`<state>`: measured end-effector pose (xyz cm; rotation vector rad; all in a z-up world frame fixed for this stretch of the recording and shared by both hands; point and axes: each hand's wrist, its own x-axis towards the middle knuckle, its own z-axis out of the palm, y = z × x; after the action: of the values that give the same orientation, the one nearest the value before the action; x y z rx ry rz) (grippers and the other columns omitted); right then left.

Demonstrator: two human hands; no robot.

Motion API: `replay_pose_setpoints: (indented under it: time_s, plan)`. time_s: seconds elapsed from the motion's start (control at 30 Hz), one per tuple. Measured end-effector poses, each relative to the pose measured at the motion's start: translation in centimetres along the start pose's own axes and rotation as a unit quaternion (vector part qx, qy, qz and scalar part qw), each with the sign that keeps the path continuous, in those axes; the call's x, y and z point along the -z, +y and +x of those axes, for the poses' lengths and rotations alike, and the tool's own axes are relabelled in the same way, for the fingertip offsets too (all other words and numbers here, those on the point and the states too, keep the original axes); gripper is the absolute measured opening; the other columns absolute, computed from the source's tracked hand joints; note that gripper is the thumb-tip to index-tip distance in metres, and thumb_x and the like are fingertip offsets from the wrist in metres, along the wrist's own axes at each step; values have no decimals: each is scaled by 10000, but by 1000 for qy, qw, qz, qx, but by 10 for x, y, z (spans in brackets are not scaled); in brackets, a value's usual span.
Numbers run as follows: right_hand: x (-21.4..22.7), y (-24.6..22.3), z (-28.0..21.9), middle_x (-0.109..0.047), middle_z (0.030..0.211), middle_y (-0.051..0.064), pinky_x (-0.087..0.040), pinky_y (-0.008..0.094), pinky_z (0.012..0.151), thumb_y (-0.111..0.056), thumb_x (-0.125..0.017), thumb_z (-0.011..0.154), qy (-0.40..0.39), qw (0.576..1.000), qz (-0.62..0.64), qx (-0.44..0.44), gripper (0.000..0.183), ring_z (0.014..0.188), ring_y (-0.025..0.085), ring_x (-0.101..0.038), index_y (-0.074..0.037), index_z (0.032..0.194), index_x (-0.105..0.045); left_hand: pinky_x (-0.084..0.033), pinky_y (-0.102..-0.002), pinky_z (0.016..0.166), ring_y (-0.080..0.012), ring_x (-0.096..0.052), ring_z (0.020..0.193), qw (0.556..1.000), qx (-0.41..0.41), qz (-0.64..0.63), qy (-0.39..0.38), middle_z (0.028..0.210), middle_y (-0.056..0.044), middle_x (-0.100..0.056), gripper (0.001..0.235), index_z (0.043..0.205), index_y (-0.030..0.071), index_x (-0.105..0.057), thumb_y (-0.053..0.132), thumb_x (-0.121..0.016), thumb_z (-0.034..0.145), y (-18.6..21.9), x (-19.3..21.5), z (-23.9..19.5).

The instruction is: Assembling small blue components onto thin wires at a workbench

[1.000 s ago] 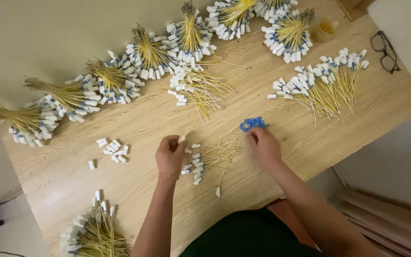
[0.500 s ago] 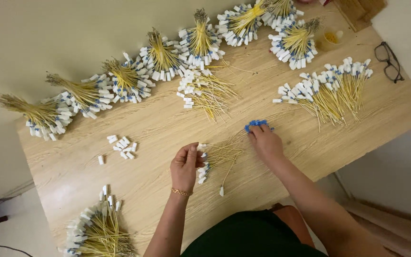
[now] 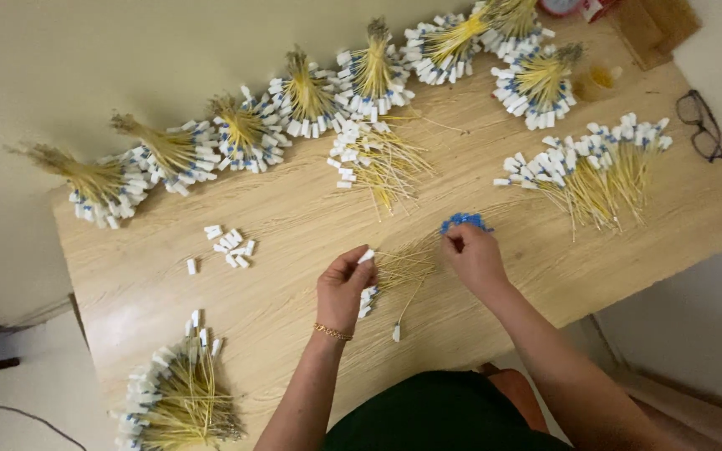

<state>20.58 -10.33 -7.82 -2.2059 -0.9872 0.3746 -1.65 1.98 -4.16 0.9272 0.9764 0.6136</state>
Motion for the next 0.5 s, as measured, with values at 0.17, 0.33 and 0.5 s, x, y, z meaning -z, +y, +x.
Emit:
replay_pose_setpoints:
  time_s: [0.17, 0.33, 0.5]
  plan:
    - [2, -90, -25, -696, 722, 108, -560, 302, 544, -13, -728, 775, -10, 963, 264, -53, 134, 605, 164, -648, -64, 893, -690, -631, -306, 699, -170, -677, 767, 997, 36, -70, -12, 881, -123, -688, 297, 1129, 15, -692, -30, -699, 836, -5, -13, -11]
    - [1, -129, -34, -693, 746, 107, -572, 254, 536, 23, -698, 816, -30, 932, 356, -62, 141, 606, 129, -649, -15, 952, -707, -632, -301, 722, -171, -680, 785, 996, 35, -83, -20, 880, -126, -686, 298, 1131, 18, -697, -27, -702, 837, -5, -19, -18]
    - [9, -143, -37, -687, 766, 105, -534, 297, 668, -53, -720, 836, -7, 962, 273, -20, 79, 731, 140, -638, -59, 911, -746, -631, -324, 739, -188, -687, 798, 996, 24, -92, -2, 895, -150, -698, 308, 1128, 15, -703, -36, -716, 825, -9, -24, -19]
